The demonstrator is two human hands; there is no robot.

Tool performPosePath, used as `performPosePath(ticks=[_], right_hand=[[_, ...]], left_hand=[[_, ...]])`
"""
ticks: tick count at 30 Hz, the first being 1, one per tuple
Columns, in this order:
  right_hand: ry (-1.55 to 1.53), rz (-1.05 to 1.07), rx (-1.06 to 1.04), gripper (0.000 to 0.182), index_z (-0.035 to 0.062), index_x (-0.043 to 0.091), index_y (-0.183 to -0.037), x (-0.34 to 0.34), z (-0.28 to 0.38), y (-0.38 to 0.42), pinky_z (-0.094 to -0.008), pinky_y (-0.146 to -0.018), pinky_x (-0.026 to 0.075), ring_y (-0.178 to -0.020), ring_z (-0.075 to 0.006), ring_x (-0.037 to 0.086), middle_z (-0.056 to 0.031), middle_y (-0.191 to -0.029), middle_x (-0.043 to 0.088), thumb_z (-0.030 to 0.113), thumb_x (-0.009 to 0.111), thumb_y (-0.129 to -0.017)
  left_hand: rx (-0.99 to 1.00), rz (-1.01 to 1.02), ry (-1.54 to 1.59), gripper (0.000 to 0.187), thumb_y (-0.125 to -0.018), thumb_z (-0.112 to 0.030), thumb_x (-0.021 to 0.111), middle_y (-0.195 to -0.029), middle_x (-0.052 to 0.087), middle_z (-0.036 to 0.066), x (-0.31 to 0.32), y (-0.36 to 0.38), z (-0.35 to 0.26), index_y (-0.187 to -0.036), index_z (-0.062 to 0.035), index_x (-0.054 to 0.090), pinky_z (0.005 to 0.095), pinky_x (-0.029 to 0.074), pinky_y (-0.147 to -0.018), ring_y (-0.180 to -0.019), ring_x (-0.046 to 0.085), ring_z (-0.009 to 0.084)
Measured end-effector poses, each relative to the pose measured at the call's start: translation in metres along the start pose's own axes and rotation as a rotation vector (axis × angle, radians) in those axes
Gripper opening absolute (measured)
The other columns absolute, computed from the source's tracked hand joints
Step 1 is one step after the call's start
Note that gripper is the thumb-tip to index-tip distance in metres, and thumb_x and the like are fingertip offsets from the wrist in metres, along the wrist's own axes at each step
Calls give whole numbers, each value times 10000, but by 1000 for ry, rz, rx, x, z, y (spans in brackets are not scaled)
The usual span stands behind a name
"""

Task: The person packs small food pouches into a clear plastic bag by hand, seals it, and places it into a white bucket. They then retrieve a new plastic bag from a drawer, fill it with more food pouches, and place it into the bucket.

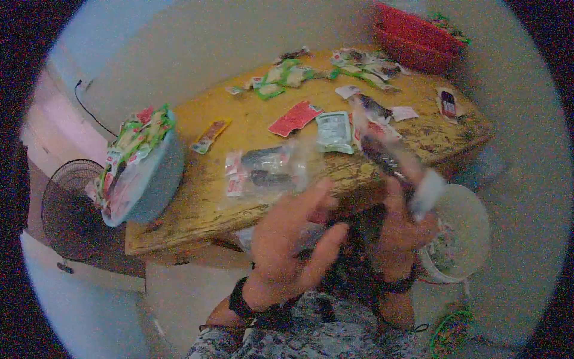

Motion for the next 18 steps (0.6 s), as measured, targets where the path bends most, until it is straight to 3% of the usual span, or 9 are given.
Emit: performPosePath(ticks=[2, 4, 7, 10, 12, 18], right_hand=[[-193, -50, 298, 230, 3, 653, -1136, -18, -29, 2, -308, -600, 537, -848, -203, 697, -135, -1087, 689, 194, 594, -1023], [-359, -32, 273, 247, -17, 618, -1144, -27, -46, -1, -286, -529, 521, -802, -181, 700, -134, -1070, 681, 198, 579, -1029], [-579, -8, 522, 264, -9, 538, -1231, -10, -59, 11, -334, -693, 583, -881, -218, 698, -123, -1094, 673, 159, 578, -1030], [-891, 73, 544, 273, -1, 543, -1223, 19, -54, 22, -367, -722, 617, -912, -233, 710, -119, -1102, 672, 188, 579, -1031], [-920, 129, 584, 275, -6, 537, -1226, 30, -56, 24, -388, -753, 630, -923, -234, 711, -125, -1122, 665, 185, 573, -1032], [-888, 220, 645, 253, -15, 552, -1204, 48, -47, 31, -388, -744, 641, -925, -240, 714, -134, -1118, 663, 174, 553, -1036]], left_hand=[[-22, -75, -176, 511, -799, -72, 800, -954, 650, 166, -5, 2, 15, -1263, 27, 613, 396, 516, -675, -802, 626, 326], [-61, -119, -309, 493, -798, -104, 811, -937, 630, 148, -8, 3, 33, -1235, 14, 615, 392, 504, -680, -812, 611, 308], [-108, -125, -433, 457, -799, -153, 823, -895, 604, 119, -3, 2, 50, -1186, -13, 624, 386, 485, -682, -810, 594, 277], [-99, -81, -556, 413, -807, -189, 817, -891, 601, 121, 5, -2, 56, -1132, -19, 627, 401, 473, -681, -803, 593, 287], [-113, -45, -653, 374, -821, -207, 804, -897, 606, 123, 9, -6, 60, -1095, -23, 627, 408, 471, -682, -802, 596, 293], [-179, -45, -525, 172, -831, -84, 740, -820, 602, 102, 9, -1, 83, -925, -58, 599, 420, 470, -639, -731, 606, 295]])
Point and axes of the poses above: each hand's wrist, its own y-axis away from the middle knuckle, its own x-axis out of the palm, z = x × y, the point moved 6 cm from there along -y, towards the middle knuckle
